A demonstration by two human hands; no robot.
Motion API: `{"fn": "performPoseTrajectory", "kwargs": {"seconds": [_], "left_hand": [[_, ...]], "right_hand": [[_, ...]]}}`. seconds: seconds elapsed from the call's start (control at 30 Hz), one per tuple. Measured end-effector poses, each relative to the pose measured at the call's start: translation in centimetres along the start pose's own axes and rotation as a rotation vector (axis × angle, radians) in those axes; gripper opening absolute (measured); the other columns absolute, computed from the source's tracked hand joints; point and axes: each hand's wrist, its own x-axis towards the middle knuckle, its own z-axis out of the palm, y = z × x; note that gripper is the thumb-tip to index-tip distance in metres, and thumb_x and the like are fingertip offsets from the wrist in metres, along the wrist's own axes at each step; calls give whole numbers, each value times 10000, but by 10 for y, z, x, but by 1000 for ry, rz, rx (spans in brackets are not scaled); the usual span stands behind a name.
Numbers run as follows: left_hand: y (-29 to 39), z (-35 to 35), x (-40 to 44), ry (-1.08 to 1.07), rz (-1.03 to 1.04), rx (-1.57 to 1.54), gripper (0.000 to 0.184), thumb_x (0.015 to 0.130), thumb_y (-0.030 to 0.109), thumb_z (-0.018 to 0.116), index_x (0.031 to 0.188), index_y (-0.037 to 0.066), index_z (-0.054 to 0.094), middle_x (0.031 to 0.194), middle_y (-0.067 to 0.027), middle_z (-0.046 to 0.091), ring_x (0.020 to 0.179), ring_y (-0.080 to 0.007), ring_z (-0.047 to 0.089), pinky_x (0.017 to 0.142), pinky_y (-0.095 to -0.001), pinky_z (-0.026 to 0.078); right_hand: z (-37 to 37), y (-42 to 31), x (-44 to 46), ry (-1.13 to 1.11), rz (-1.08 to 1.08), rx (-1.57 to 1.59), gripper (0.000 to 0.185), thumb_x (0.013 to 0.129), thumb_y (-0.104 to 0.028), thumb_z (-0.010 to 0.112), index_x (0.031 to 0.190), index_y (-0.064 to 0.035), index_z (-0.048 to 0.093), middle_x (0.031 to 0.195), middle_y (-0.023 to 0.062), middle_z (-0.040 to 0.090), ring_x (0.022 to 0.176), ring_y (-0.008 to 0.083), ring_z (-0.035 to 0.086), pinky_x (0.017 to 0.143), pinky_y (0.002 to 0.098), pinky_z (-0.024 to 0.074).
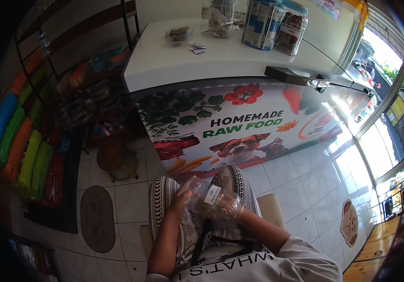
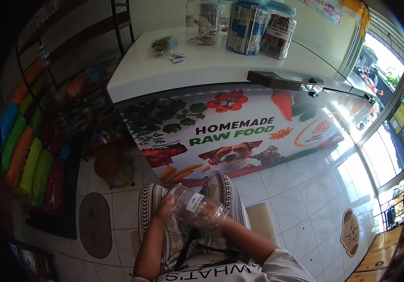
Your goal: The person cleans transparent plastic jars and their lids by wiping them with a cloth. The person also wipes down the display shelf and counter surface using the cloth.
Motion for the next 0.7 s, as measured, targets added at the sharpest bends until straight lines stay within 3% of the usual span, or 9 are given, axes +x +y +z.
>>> {"fn": "performPoseTrajectory", "kwargs": {"seconds": [0.07, 0.17, 0.27, 0.33, 0.47, 0.5, 0.53, 0.63, 0.7], "left_hand": [[8, 4, 1, 8, 14, -10, 926, 701, 561, 607, 1454, 145, 264, 1366, -92, 394, 1119, -214, 489, 908, -374, 414], [3, 7, 6, -22, 58, -8, 1013, 662, 605, 640, 1458, 126, 233, 1368, -110, 390, 1160, -223, 468, 959, -362, 383], [-7, 15, 16, -61, 113, 24, 1017, 667, 588, 648, 1457, 113, 220, 1373, -109, 383, 1188, -229, 456, 994, -359, 364], [-11, 19, 16, -64, 124, 32, 1011, 669, 575, 653, 1453, 103, 224, 1373, -107, 384, 1205, -231, 449, 1013, -358, 351], [9, 9, 14, -109, 143, -117, 977, 672, 523, 680, 1437, 84, 259, 1346, -97, 405, 1224, -227, 439, 1048, -362, 319], [13, 6, 12, -102, 171, -97, 972, 670, 511, 689, 1434, 86, 265, 1333, -94, 413, 1216, -227, 447, 1047, -361, 322], [5, -1, 14, -101, 169, -97, 972, 670, 511, 689, 1434, 86, 265, 1333, -94, 413, 1216, -227, 447, 1047, -361, 322], [-8, -19, 14, -126, 239, 72, 977, 659, 529, 683, 1434, 86, 287, 1360, -100, 403, 1243, -243, 420, 1048, -373, 310], [11, -18, -3, 13, 91, -37, 986, 637, 554, 687, 1427, 100, 309, 1375, -93, 396, 1238, -253, 427, 999, -385, 377]], "right_hand": [[-26, -7, 0, -63, -144, -111, 350, 841, -209, 595, 1158, -60, 587, 1180, 115, 580, 1063, 281, 556, 956, 337, 432], [-54, -44, -22, -17, 211, 113, 364, 903, -203, 519, 1243, -73, 534, 1235, 156, 541, 1104, 283, 547, 968, 325, 415], [-15, -2, -33, 343, -142, 348, 473, 939, -243, 480, 1378, -92, 390, 1283, 200, 499, 1195, 288, 493, 1013, 328, 369], [-16, -22, -15, 152, 318, 395, 587, 945, -310, 480, 1445, -98, 256, 1325, 224, 453, 1254, 314, 438, 1030, 344, 345], [-15, -39, 12, 273, 186, 469, 586, 917, -363, 511, 1402, -82, 340, 1298, 248, 464, 1211, 354, 464, 999, 379, 367], [-14, -34, 12, 123, 420, 467, 469, 928, -296, 489, 1317, -38, 441, 1194, 175, 559, 1072, 282, 566, 902, 350, 441], [-8, -31, 12, 105, 426, 469, 442, 917, -278, 497, 1287, -41, 454, 1184, 167, 563, 1056, 277, 568, 893, 351, 443], [3, -10, 5, 129, 186, 524, 362, 884, -227, 522, 1199, -51, 495, 1154, 141, 574, 1011, 261, 574, 867, 353, 449], [3, -2, -7, 160, 152, 696, 310, 863, -193, 538, 1141, -57, 521, 1134, 123, 581, 980, 251, 578, 850, 355, 453]]}}
